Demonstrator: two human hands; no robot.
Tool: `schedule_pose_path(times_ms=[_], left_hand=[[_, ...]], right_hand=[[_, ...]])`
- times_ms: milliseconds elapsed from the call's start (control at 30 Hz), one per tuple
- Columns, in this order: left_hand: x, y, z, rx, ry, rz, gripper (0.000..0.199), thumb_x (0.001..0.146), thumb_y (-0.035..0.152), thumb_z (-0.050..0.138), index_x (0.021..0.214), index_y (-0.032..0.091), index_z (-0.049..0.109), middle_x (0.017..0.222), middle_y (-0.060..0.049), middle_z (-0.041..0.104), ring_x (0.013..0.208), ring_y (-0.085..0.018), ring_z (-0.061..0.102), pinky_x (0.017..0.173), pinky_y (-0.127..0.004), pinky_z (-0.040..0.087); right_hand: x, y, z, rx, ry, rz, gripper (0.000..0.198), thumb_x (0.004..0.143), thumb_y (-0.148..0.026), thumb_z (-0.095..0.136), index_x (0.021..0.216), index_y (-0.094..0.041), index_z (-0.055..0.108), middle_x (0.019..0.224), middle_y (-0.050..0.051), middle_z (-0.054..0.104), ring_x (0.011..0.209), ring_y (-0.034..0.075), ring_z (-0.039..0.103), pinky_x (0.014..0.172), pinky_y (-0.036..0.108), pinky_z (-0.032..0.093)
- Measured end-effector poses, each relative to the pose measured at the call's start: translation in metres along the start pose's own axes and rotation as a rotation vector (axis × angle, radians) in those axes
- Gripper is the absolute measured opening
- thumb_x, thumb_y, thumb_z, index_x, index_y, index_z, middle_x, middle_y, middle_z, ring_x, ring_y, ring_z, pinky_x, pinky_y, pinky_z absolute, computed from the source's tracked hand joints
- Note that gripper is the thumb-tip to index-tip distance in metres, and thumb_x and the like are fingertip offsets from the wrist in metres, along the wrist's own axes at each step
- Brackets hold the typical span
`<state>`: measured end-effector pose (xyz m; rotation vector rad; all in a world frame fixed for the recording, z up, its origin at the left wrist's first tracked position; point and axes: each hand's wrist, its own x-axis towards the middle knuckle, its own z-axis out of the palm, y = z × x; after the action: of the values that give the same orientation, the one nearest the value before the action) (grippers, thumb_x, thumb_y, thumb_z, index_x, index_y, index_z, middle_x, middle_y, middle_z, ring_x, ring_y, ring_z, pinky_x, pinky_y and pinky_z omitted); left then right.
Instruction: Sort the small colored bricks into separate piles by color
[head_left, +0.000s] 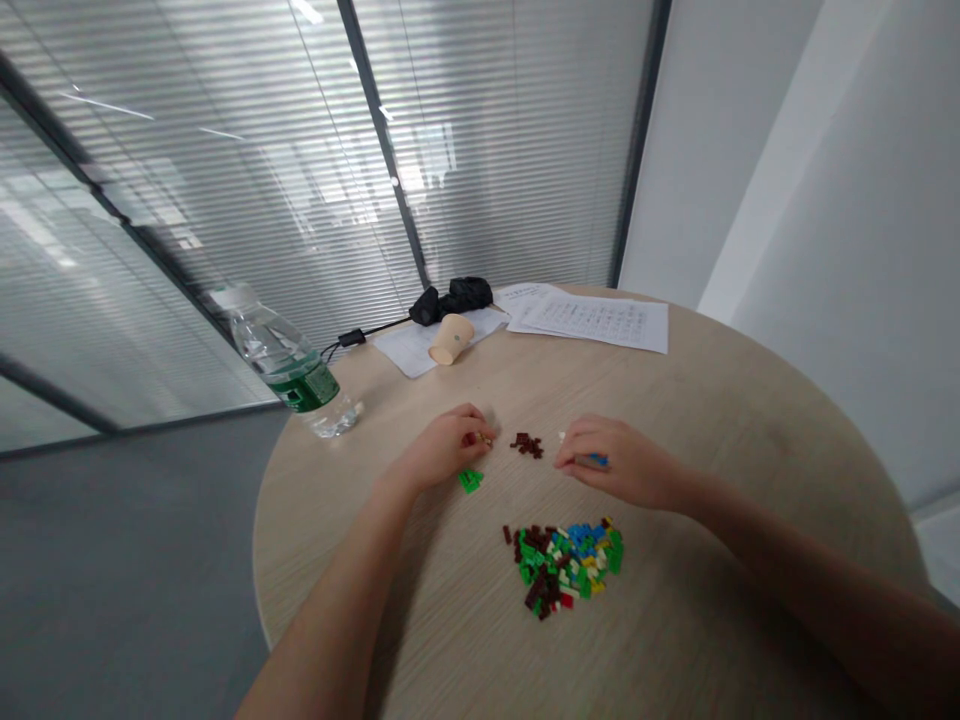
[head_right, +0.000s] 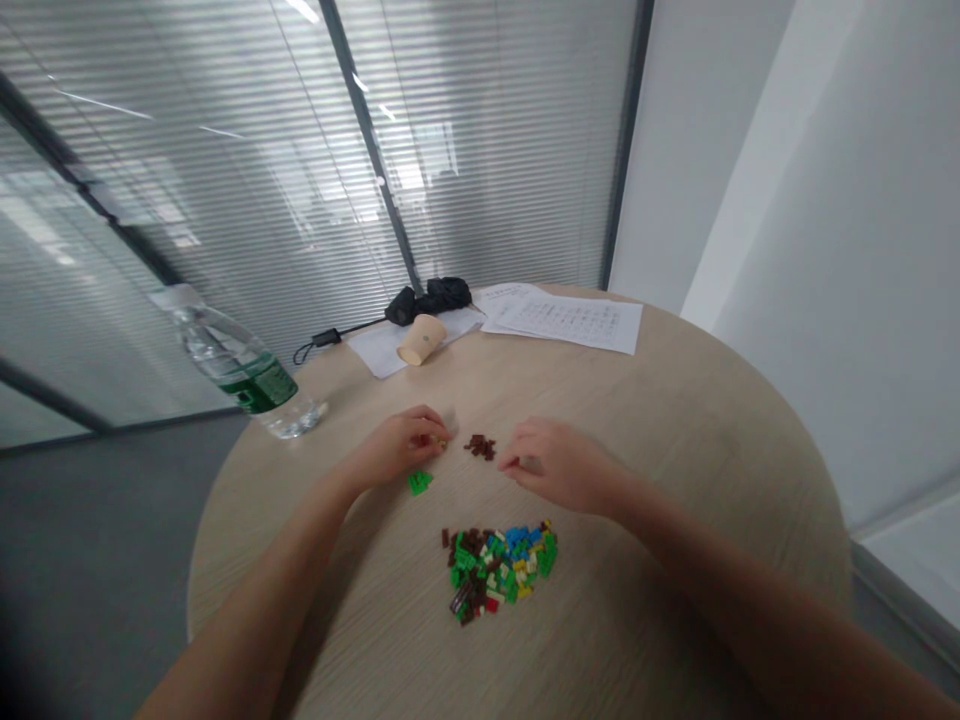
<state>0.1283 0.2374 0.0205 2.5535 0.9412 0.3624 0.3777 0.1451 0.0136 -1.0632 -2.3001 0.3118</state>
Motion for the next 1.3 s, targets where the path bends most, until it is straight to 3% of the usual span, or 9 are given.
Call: schedule_pose_path(times_ms=[167,300,733,1067,1300], left_hand=[[0.001,0.007,-0.001,0.025,0.009,-0.030,0.013,0.077,0.015,0.054,0.082,0.018,0.065,0.090,-0.002,0.056,0.072,-0.011,0.054,0.069,-0.025,0.045],[0.000,0.010,-0.002,0.039,0.012,-0.051,0.012,0.076,0.014,0.054,0.079,0.017,0.065,0.086,-0.002,0.056,0.070,-0.010,0.054,0.068,-0.024,0.045],[-0.002,0.020,-0.008,0.095,0.138,-0.079,0.015,0.080,0.021,0.051,0.087,0.016,0.063,0.090,-0.003,0.054,0.063,-0.009,0.051,0.063,-0.026,0.045],[0.000,0.014,0.003,0.097,0.066,-0.079,0.016,0.080,0.026,0.052,0.085,0.018,0.065,0.089,-0.003,0.055,0.070,-0.012,0.054,0.069,-0.026,0.045],[0.001,0.020,0.000,0.133,0.107,-0.102,0.016,0.081,0.025,0.051,0.084,0.017,0.065,0.088,-0.005,0.057,0.072,-0.014,0.055,0.069,-0.027,0.046]], right_hand=[[-0.002,-0.016,0.000,0.167,-0.208,-0.101,0.012,0.081,-0.021,0.058,0.076,-0.016,0.067,0.077,0.004,0.066,0.076,0.014,0.058,0.077,0.030,0.044],[-0.001,-0.021,0.003,0.184,-0.267,-0.091,0.012,0.081,-0.022,0.058,0.078,-0.016,0.068,0.078,0.005,0.067,0.078,0.015,0.058,0.076,0.029,0.044],[-0.001,-0.028,0.004,0.148,-0.285,-0.041,0.009,0.076,-0.014,0.059,0.077,-0.016,0.068,0.073,0.003,0.063,0.072,0.013,0.057,0.071,0.026,0.044],[-0.001,-0.026,0.005,0.131,-0.349,0.041,0.004,0.076,-0.016,0.062,0.073,-0.016,0.065,0.075,0.002,0.062,0.073,0.013,0.056,0.069,0.024,0.043],[-0.001,-0.026,0.006,0.095,-0.318,0.035,0.005,0.076,-0.014,0.059,0.074,-0.015,0.064,0.078,0.003,0.063,0.077,0.014,0.055,0.070,0.025,0.042]])
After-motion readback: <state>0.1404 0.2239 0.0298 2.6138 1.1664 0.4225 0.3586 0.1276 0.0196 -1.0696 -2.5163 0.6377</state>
